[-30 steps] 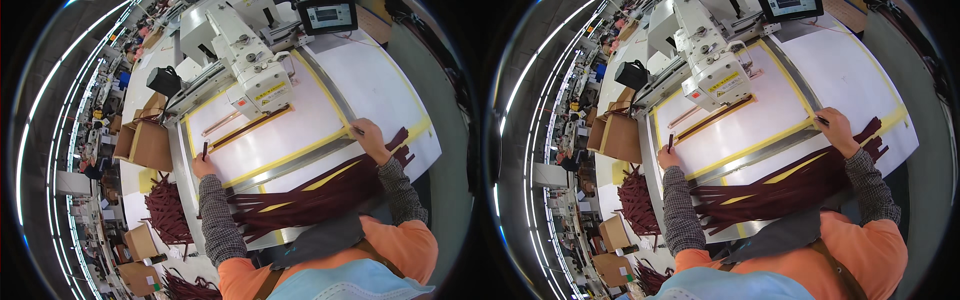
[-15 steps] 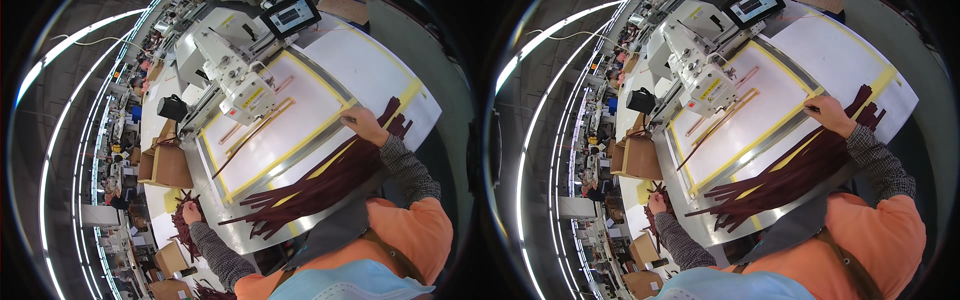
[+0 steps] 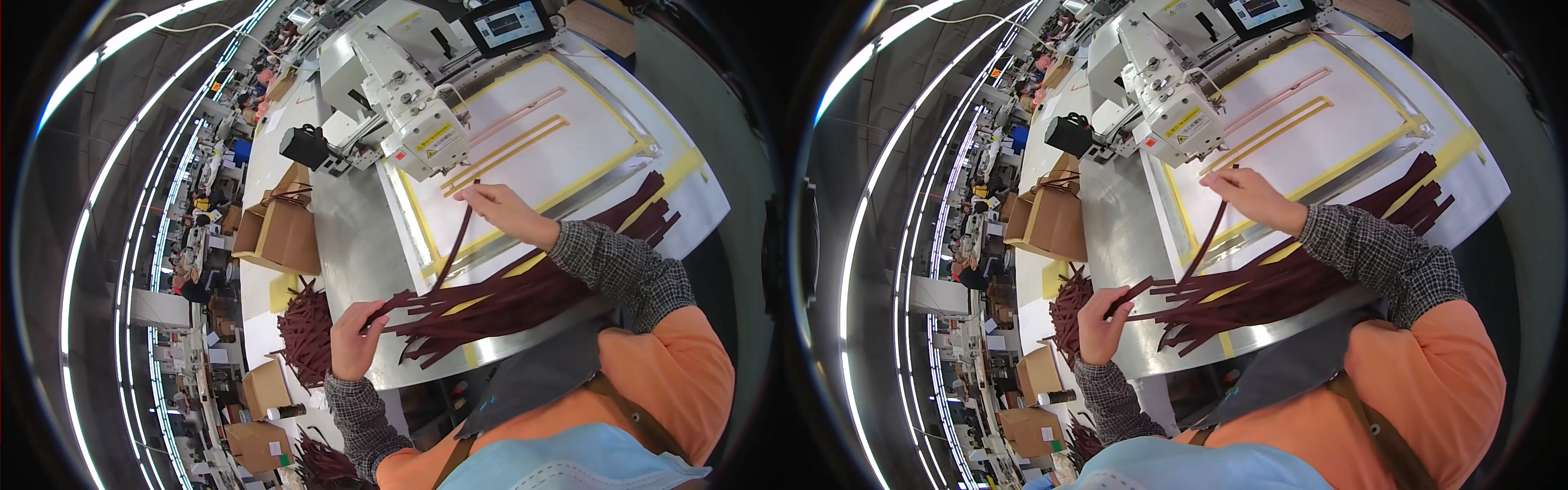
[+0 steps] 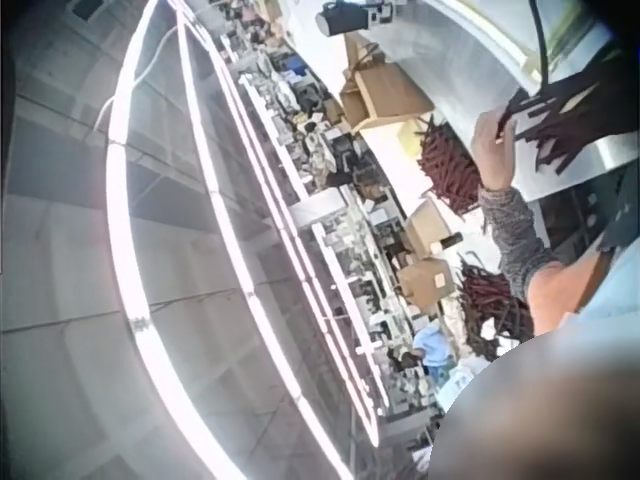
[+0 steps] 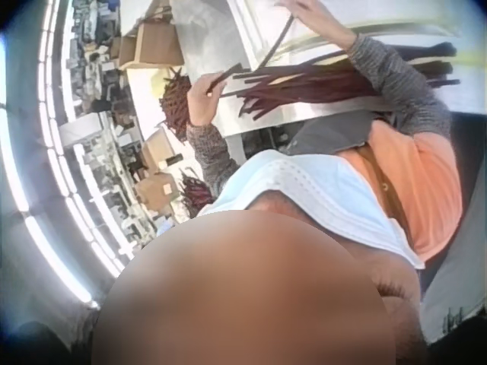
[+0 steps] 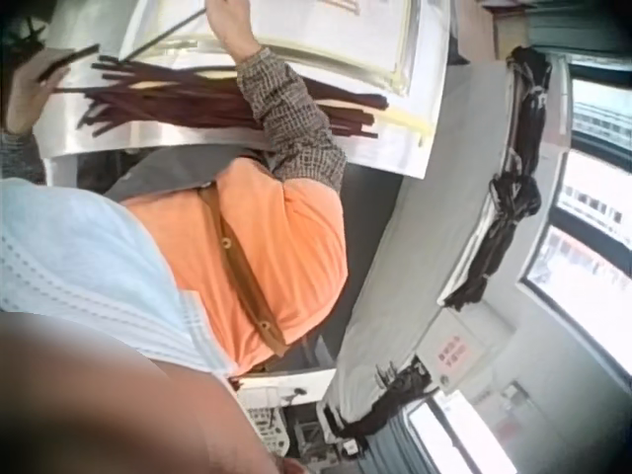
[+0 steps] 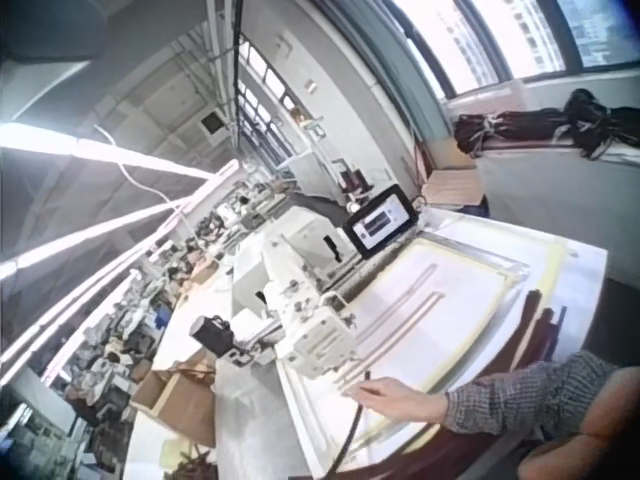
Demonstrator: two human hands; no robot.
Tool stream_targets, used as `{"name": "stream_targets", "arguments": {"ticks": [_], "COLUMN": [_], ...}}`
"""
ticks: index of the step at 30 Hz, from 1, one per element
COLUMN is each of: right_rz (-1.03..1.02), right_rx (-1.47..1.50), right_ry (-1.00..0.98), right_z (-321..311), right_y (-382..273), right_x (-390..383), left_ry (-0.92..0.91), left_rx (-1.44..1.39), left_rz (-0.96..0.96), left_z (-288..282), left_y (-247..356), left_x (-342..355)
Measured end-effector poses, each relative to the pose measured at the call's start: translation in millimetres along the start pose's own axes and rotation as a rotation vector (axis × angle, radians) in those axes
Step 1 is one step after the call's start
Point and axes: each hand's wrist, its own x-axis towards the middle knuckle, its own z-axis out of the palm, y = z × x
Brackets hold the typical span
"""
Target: Positioning and aligning leather straps onto a sewing template on an industrial machine.
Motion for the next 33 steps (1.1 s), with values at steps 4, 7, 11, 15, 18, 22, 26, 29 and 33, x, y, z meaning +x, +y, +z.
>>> {"name": "stream_targets", "arguments": {"ticks": [4, 7, 11, 15, 18, 22, 26, 29, 33], "right_rz": [0.310, 0.467, 0.550, 0.412, 0.248, 0.229, 0.344, 0.405, 0.447], "right_rx": [0.267, 0.342, 0.357, 0.145, -0.138, -0.111, -0.102, -0.110, -0.061], "right_ry": [-0.463, -0.584, -0.643, -0.594, -0.548, -0.485, -0.557, -0.507, -0.486], "right_z": [46.2, 39.4, 23.1, 23.6, 26.4, 34.6, 28.2, 16.0, -11.0], "right_y": [-28.5, -30.1, -21.2, -11.9, -5.4, 12.1, 3.2, 13.6, 39.8], "right_x": [-29.8, -52.3, -62.9, -58.7, -54.1, -52.6, -58.8, -66.2, -68.2], "left_ry": [0.029, 0.067, 0.081, 0.081, 0.082, 0.115, 0.239, 0.452, 0.369], "left_rx": [0.134, 0.200, 0.137, 0.145, 0.164, 0.302, 0.634, 0.993, 0.287], "left_rz": [0.169, 0.259, 0.245, 0.239, 0.228, 0.191, 0.091, -0.196, -0.299], "left_z": [30.7, 40.7, 53.5, 52.9, 52.1, 39.6, -4.1, -20.8, 68.2], "left_y": [27.5, 26.7, 7.9, -0.3, -10.7, -30.1, -116.3, -183.4, -155.9], "left_x": [2.6, 7.3, 16.5, 23.6, 26.7, 18.3, -3.3, -39.0, -26.0]}}
